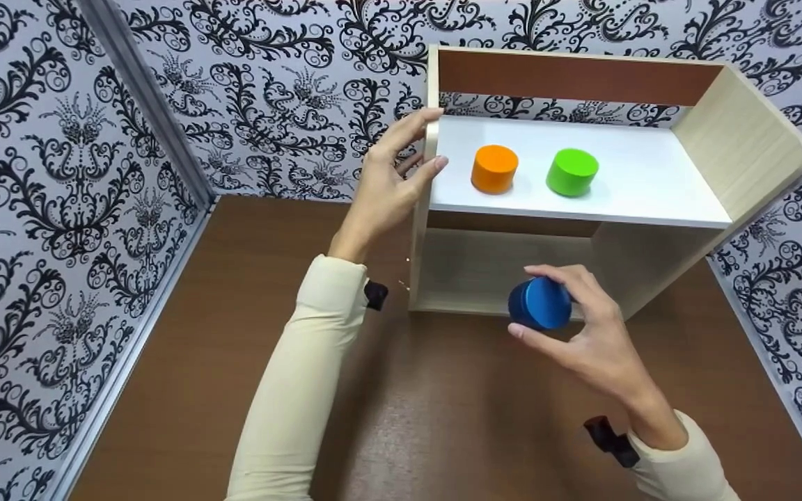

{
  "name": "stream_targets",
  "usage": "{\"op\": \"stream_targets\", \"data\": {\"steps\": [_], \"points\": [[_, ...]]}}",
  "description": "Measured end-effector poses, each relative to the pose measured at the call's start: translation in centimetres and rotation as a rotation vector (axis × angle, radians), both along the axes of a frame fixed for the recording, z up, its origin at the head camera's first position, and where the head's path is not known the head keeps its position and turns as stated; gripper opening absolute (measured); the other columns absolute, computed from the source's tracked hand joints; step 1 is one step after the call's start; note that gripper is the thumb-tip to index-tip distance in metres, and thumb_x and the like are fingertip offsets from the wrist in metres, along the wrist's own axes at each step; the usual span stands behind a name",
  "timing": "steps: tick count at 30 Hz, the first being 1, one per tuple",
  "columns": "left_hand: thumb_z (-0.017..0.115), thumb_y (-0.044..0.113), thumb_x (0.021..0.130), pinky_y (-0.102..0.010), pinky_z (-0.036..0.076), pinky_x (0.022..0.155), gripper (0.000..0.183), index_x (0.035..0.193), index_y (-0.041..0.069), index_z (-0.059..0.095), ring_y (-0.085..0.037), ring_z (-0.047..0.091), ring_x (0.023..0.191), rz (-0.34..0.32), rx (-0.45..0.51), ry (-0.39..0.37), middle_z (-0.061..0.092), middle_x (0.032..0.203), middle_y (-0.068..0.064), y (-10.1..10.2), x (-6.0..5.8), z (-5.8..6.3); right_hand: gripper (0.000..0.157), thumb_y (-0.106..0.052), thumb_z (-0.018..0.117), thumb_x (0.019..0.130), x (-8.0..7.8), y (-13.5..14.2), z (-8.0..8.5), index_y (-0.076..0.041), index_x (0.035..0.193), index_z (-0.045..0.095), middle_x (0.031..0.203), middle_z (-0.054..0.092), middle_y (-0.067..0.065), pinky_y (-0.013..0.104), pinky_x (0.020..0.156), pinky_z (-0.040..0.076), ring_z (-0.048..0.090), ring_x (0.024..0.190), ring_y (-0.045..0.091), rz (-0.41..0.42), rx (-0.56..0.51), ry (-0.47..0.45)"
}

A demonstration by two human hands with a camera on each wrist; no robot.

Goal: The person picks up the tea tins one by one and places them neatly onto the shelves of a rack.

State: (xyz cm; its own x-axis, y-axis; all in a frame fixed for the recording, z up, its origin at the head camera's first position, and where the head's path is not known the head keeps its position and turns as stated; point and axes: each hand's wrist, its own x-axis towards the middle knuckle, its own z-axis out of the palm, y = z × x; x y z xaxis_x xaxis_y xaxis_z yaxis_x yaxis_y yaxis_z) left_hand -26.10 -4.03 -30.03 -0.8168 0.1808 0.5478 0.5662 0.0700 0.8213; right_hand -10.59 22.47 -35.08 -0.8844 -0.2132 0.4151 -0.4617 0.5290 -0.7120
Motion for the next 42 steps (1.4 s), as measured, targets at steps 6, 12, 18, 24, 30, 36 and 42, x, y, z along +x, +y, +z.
{"op": "stream_targets", "data": {"steps": [6, 12, 18, 24, 30, 36, 42], "points": [[0.071, 0.004, 0.093, -0.029, 0.049, 0.109, 0.054, 0.144, 0.014, 0.057, -0.016, 0.049, 0.133, 0.005, -0.006, -0.004, 0.045, 0.153, -0.003, 0.0, 0.0, 0.0, 0.068, -0.003, 0.089, 0.075, 0.0, 0.4, 1.3, -0.016, 0.137, 0.062, 0.131, 0.057, 0.008, 0.011, 0.095, 0.049, 0.051, 0.117, 0.021, 0.013, -0.022, 0.016], [0.071, 0.004, 0.093, -0.030, 0.048, 0.109, 0.053, 0.144, 0.014, 0.057, -0.016, 0.049, 0.133, 0.000, 0.003, -0.007, 0.046, 0.152, -0.003, 0.0, 0.0, 0.0, 0.070, 0.001, 0.088, 0.074, -0.1, 0.8, 2.2, -0.015, 0.137, 0.062, 0.129, 0.056, 0.008, 0.011, 0.096, 0.050, 0.052, 0.116, 0.022, 0.017, -0.031, 0.043], [0.072, 0.005, 0.093, -0.030, 0.048, 0.110, 0.053, 0.143, 0.015, 0.058, -0.016, 0.049, 0.133, -0.004, 0.009, -0.009, 0.046, 0.152, -0.003, 0.1, -0.1, -0.1, 0.072, 0.001, 0.089, 0.073, -0.2, 0.9, 2.9, -0.015, 0.137, 0.062, 0.128, 0.057, 0.007, 0.012, 0.095, 0.050, 0.053, 0.114, 0.022, 0.017, -0.031, 0.074], [0.071, 0.005, 0.094, -0.029, 0.048, 0.110, 0.053, 0.144, 0.016, 0.057, -0.015, 0.049, 0.133, -0.005, 0.006, -0.015, 0.045, 0.153, -0.003, 0.0, -0.1, -0.1, 0.073, 0.003, 0.089, 0.072, -0.2, 1.2, 3.8, -0.015, 0.137, 0.063, 0.127, 0.057, 0.004, 0.011, 0.095, 0.050, 0.053, 0.113, 0.022, 0.003, -0.032, 0.086], [0.071, 0.005, 0.094, -0.029, 0.047, 0.110, 0.053, 0.144, 0.016, 0.057, -0.015, 0.048, 0.133, -0.005, 0.006, -0.016, 0.044, 0.154, -0.003, 0.0, 0.0, -0.1, 0.072, 0.005, 0.088, 0.072, -0.4, 1.6, 4.4, -0.014, 0.136, 0.063, 0.126, 0.057, 0.005, 0.012, 0.095, 0.049, 0.052, 0.112, 0.023, -0.004, -0.043, 0.082], [0.071, 0.005, 0.094, -0.029, 0.048, 0.110, 0.053, 0.144, 0.016, 0.057, -0.015, 0.049, 0.132, 0.001, 0.002, -0.013, 0.044, 0.154, -0.002, 0.0, 0.0, 0.0, 0.071, 0.005, 0.087, 0.072, -0.9, 2.1, 5.1, -0.014, 0.137, 0.063, 0.127, 0.057, 0.006, 0.011, 0.095, 0.049, 0.052, 0.113, 0.021, -0.021, -0.031, 0.092], [0.072, 0.005, 0.093, -0.030, 0.048, 0.110, 0.053, 0.143, 0.014, 0.057, -0.016, 0.049, 0.132, 0.001, -0.004, -0.003, 0.045, 0.153, -0.003, 0.0, 0.0, 0.0, 0.072, 0.007, 0.087, 0.072, -1.3, 2.9, 6.0, -0.012, 0.137, 0.063, 0.128, 0.058, 0.006, 0.012, 0.093, 0.049, 0.053, 0.112, 0.020, -0.046, -0.032, 0.104]]}}
